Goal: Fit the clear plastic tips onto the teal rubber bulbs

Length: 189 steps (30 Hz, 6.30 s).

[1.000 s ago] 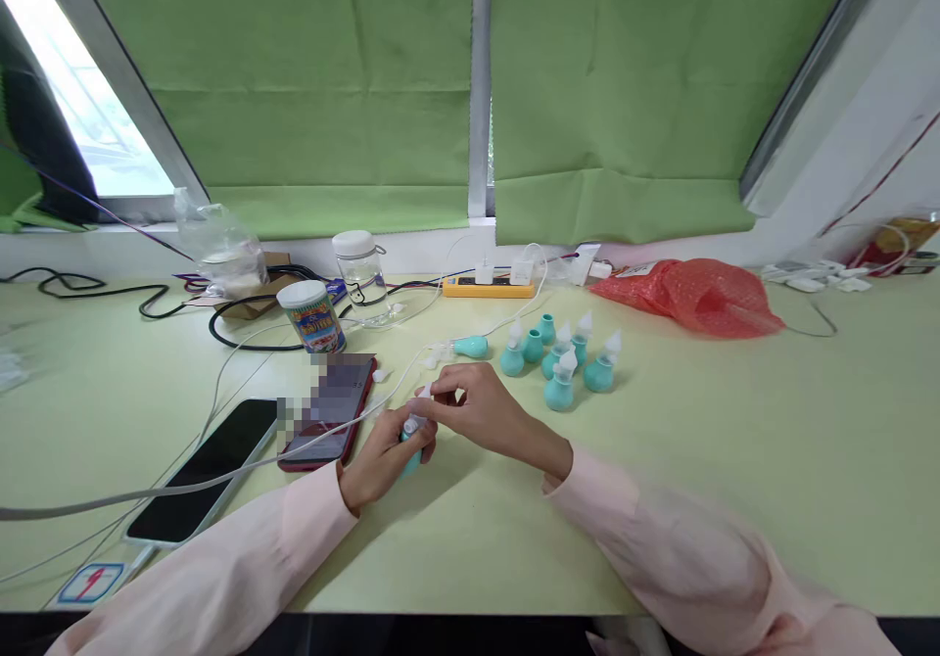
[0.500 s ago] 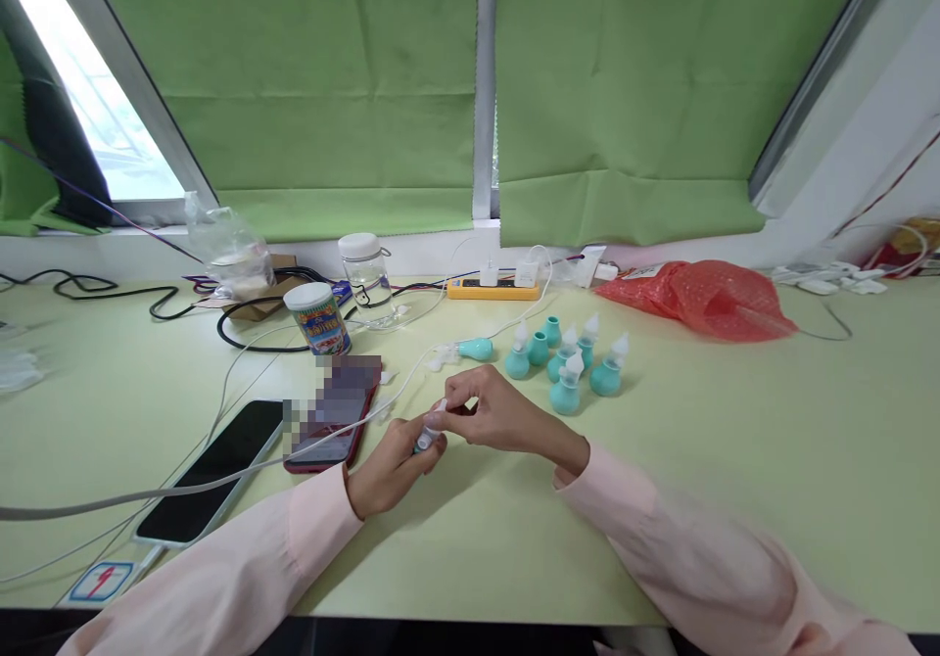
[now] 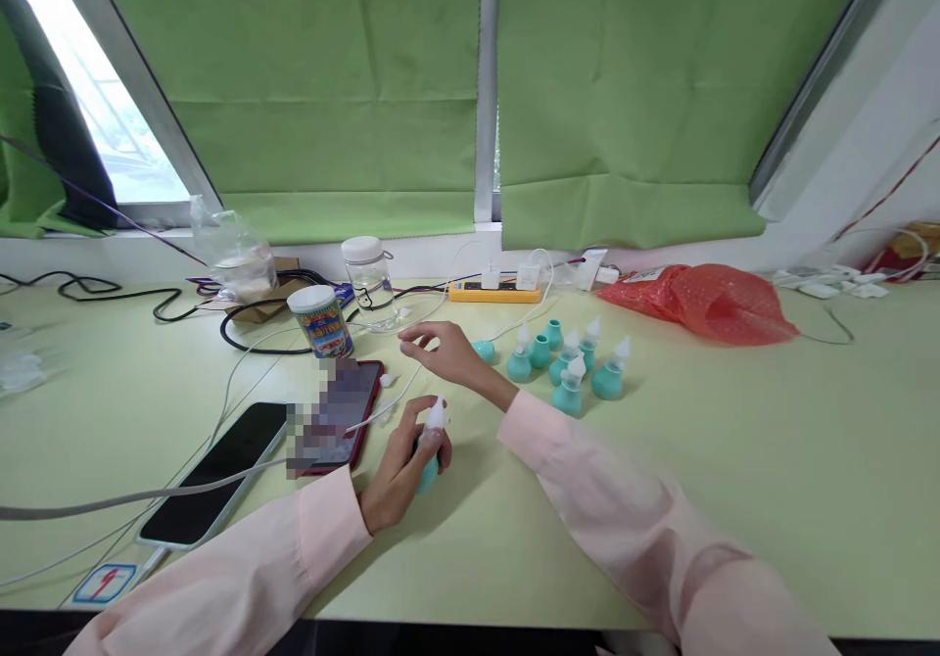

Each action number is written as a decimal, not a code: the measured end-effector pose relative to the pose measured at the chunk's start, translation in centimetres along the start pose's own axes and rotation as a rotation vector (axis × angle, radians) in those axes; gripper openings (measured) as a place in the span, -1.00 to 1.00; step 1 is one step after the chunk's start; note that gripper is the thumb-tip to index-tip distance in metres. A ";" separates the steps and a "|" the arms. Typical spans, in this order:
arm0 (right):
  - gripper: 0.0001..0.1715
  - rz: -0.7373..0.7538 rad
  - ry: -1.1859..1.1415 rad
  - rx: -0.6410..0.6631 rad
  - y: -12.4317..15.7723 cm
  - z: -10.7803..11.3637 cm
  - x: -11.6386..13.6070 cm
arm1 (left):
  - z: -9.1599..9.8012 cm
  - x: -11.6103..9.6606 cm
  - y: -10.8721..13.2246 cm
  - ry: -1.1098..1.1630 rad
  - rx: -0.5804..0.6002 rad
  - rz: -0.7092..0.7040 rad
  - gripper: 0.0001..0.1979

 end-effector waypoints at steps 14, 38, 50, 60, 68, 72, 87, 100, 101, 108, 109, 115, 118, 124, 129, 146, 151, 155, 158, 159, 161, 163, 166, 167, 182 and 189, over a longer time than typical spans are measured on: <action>-0.78 0.002 0.086 0.160 -2.6 -3.7 -1.3 | -0.7 0.2 -1.3 0.715 0.123 0.127 -0.79; -0.61 -0.141 -0.217 0.191 5.5 -0.3 -0.6 | -0.6 2.4 -0.7 0.518 0.049 0.276 -0.74; -0.65 0.049 0.149 -0.097 1.3 3.7 4.9 | 2.7 0.7 -1.4 0.435 -0.165 0.052 -0.63; -0.58 -0.053 0.798 -0.220 -7.3 1.2 1.6 | -0.5 0.0 -0.4 -0.250 0.041 -0.039 -0.77; -0.65 -0.166 0.813 -0.118 -7.8 0.0 -3.5 | -1.0 -0.9 0.0 -0.510 0.070 -0.189 -0.78; -0.54 -0.107 0.808 -0.115 -6.5 0.6 -1.6 | -1.6 -1.3 -0.1 -0.842 0.118 -0.246 -0.79; -0.48 0.010 0.832 0.496 2.3 -4.7 -4.0 | -0.8 -0.4 -0.3 -1.450 0.131 -0.069 -0.79; -0.73 -0.038 0.713 0.340 0.6 -3.8 -6.7 | -0.5 -1.1 -0.5 -1.587 0.194 -0.165 -0.80; -0.75 -0.029 0.689 0.330 0.5 -3.9 -6.6 | -0.8 -0.6 -0.5 -1.574 0.234 -0.128 -0.79; -0.81 0.103 0.437 0.326 1.6 -5.9 -3.3 | -2.1 0.2 -0.1 -1.513 0.360 -0.088 -0.79; -0.80 0.117 0.408 0.319 1.8 -6.2 -2.8 | -2.3 0.2 0.0 -1.510 0.369 -0.095 -0.78; -0.82 0.216 0.322 0.305 2.5 -7.4 -0.5 | -2.6 0.1 0.0 -1.497 0.389 -0.129 -0.76; -0.87 0.295 0.315 0.377 2.8 -8.3 0.3 | -3.1 0.2 0.2 -1.489 0.415 -0.177 -0.74; -0.94 0.363 0.361 0.509 3.6 -9.0 0.4 | -3.6 0.2 0.6 -1.517 0.409 -0.284 -0.74; -0.93 0.341 0.423 0.496 4.9 -6.8 -0.3 | -3.2 -0.6 0.6 -1.460 0.339 -0.309 -0.78; -0.67 -0.547 -0.707 0.075 11.5 -1.1 -7.1 | 1.6 2.7 -1.7 -0.139 -0.046 0.105 -0.83; -0.64 -0.530 -0.664 0.108 11.5 -1.2 -7.2 | 1.6 4.5 -1.6 0.038 -0.048 0.219 -0.74; -0.67 -0.536 -0.661 0.095 11.6 -1.1 -7.5 | 1.5 4.5 -1.6 0.057 -0.050 0.207 -0.75; -0.68 -0.548 -0.676 0.074 11.6 -1.0 -7.6 | 1.5 4.4 -1.6 0.063 -0.054 0.210 -0.74; -0.68 -0.553 -0.678 0.075 11.6 -1.0 -7.6 | 1.5 4.4 -1.6 0.067 -0.055 0.213 -0.74; -0.70 -0.553 -0.677 0.076 11.6 -1.0 -7.4 | 1.5 4.3 -1.6 0.067 -0.057 0.214 -0.74; -0.71 -0.535 -0.675 0.063 11.5 -0.9 -7.1 | 1.5 4.2 -1.6 0.052 -0.056 0.208 -0.75; -0.72 -0.512 -0.661 0.047 11.4 -0.9 -6.8 | 1.5 4.0 -1.6 0.026 -0.060 0.197 -0.76; -0.71 -0.510 -0.656 0.052 11.4 -0.9 -6.8 | 1.6 4.0 -1.6 0.018 -0.062 0.193 -0.76; -0.75 -0.443 -0.531 -0.007 11.2 -0.4 -6.0 | 1.4 3.9 -1.5 -0.033 -0.043 0.170 -0.79; -0.70 -0.490 -0.571 0.027 11.1 -0.5 -6.8 | 1.7 3.1 -1.5 -0.007 -0.074 0.149 -0.78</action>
Point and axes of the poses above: each hand's wrist, its own y-axis away from the middle knuckle, its own z-axis out of the back of the hand, x = y × z, the point moved 10 cm from there along -y, towards the middle knuckle
